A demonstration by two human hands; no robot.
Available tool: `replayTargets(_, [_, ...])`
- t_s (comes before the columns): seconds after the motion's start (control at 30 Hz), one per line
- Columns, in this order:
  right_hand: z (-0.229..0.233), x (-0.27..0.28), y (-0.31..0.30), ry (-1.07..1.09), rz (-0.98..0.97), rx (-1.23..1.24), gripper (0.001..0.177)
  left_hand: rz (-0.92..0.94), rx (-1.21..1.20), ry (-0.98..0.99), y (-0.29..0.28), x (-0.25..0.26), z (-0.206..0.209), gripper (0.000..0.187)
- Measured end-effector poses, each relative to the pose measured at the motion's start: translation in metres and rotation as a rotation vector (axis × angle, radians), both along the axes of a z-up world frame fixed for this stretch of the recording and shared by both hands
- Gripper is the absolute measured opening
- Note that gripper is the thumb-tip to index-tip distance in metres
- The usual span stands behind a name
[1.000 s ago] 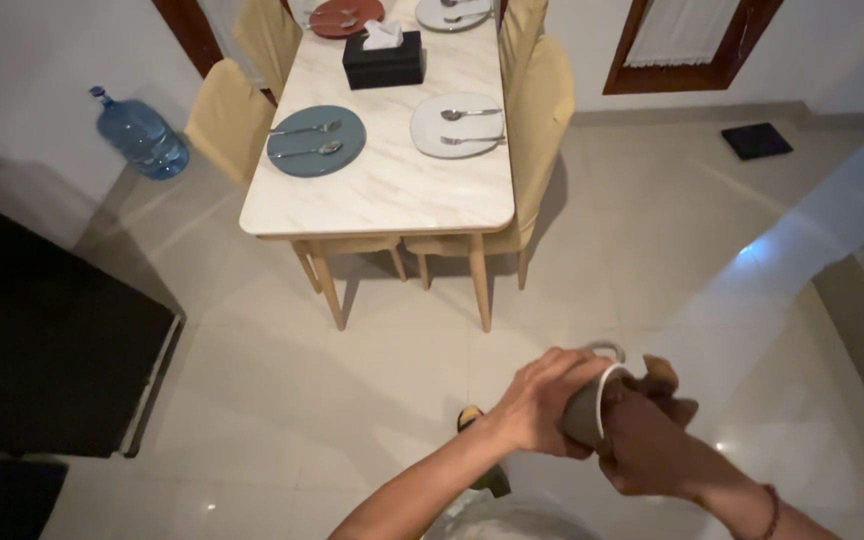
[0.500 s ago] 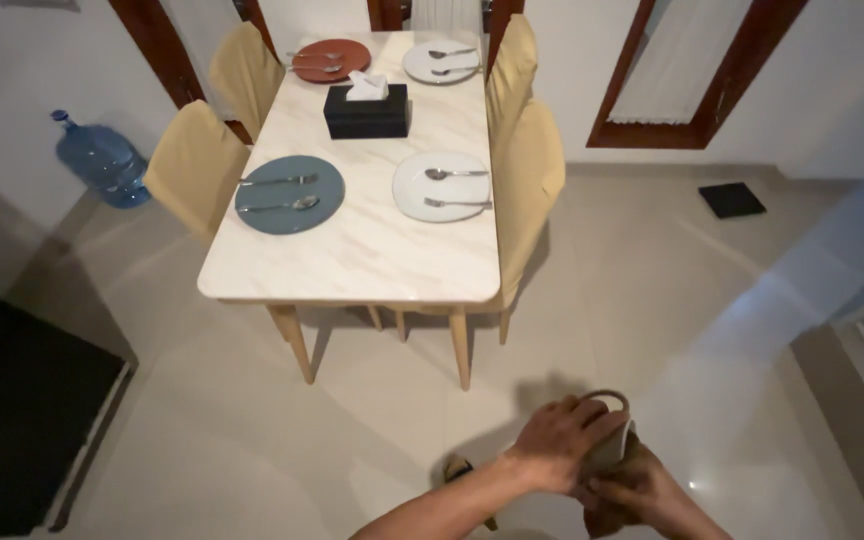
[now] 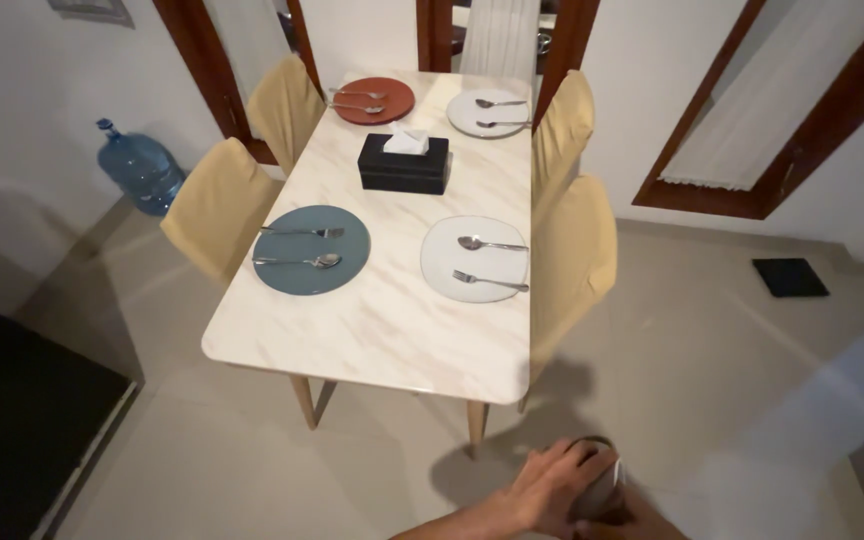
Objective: Wiping a ceramic mug with a cloth and placing it on a set dining table.
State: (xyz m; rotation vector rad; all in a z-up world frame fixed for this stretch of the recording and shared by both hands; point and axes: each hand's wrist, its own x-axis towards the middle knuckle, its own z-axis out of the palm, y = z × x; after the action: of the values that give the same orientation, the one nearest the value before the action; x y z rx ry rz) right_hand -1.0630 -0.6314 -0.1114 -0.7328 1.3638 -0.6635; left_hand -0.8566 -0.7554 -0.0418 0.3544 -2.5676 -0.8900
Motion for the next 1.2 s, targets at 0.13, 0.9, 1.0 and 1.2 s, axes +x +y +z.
replayTargets(0.13, [-0.014, -0.008, -0.049, -0.097, -0.193, -0.159, 0.079, 0.053, 0.052, -0.041, -0.020, -0.016, -0.013, 0.101])
replayTargets(0.9, [0.013, -0.344, -0.194, 0.206, -0.251, -0.619, 0.031, 0.687, 0.848, 0.740, -0.104, -0.209, 0.008, 0.095])
replayTargets(1.0, [0.077, -0.314, -0.209, 0.529, -0.084, -0.794, 0.019, 0.666, 0.879, 0.833, -0.122, -0.207, 0.033, 0.095])
replayTargets(1.2, [0.162, -0.270, -0.258, 0.613, -0.085, -0.882, 0.018, 0.569, 0.515, 0.807, -0.153, -0.202, 0.095, 0.104])
